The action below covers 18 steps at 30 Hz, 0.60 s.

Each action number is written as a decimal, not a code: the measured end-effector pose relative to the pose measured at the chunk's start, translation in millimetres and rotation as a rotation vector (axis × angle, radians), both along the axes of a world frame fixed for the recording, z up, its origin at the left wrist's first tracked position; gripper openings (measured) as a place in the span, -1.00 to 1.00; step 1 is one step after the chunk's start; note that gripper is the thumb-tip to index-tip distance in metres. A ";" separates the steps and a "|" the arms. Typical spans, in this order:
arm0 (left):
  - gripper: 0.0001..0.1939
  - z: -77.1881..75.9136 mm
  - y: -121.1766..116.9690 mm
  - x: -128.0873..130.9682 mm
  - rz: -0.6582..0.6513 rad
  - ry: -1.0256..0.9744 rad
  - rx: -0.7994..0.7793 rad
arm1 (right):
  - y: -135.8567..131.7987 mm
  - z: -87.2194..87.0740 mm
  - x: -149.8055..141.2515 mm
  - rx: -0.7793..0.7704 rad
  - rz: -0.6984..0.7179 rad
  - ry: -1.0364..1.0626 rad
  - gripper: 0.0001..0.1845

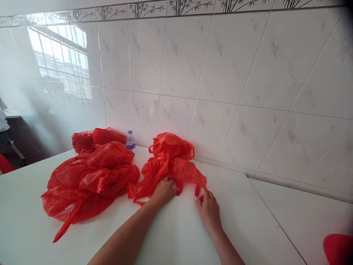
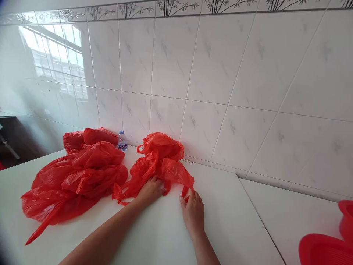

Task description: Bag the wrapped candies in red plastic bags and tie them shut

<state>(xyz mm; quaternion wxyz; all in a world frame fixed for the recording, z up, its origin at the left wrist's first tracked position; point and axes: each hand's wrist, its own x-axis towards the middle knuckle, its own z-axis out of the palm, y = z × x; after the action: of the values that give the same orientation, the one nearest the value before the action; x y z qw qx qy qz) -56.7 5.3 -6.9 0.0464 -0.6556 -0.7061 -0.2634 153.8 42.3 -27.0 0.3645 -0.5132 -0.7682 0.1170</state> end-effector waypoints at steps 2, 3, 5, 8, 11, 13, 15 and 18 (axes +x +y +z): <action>-0.71 -1.5 2.6 -2.5 -0.002 -0.013 0.022 | 5.8 0.8 21.1 -0.041 -0.097 0.134 -0.46; -0.74 -2.2 2.5 -4.5 -0.005 -0.019 0.033 | 8.2 1.6 33.5 -0.055 -0.147 0.179 -0.47; -0.77 -2.5 0.5 -9.1 -0.020 -0.027 0.062 | 10.4 4.3 58.9 -0.070 -0.233 0.231 -0.48; -0.71 1.9 -4.1 -11.9 -0.069 -0.019 0.136 | 5.1 10.7 87.9 -0.074 -0.325 0.302 -0.52; -0.62 7.8 -10.8 -1.1 -0.129 0.001 0.221 | -8.1 18.8 92.8 -0.041 -0.320 0.321 -0.62; -0.57 8.9 -18.0 14.1 -0.185 0.018 0.255 | -18.5 23.8 83.0 -0.002 -0.239 0.294 -0.70; -0.49 7.0 -26.6 32.2 -0.272 0.043 0.301 | -28.8 26.8 67.6 0.046 -0.110 0.243 -0.78; -0.27 1.9 -36.7 55.4 -0.391 0.082 0.394 | -43.2 25.5 43.7 0.107 0.102 0.159 -0.85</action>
<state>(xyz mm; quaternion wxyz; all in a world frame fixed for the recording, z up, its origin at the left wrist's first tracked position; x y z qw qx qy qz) -1.4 -31.4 -5.0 0.1495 -0.7680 -0.4988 -0.3728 197.5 -0.9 -1.5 0.4448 -0.4421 -0.7672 0.1345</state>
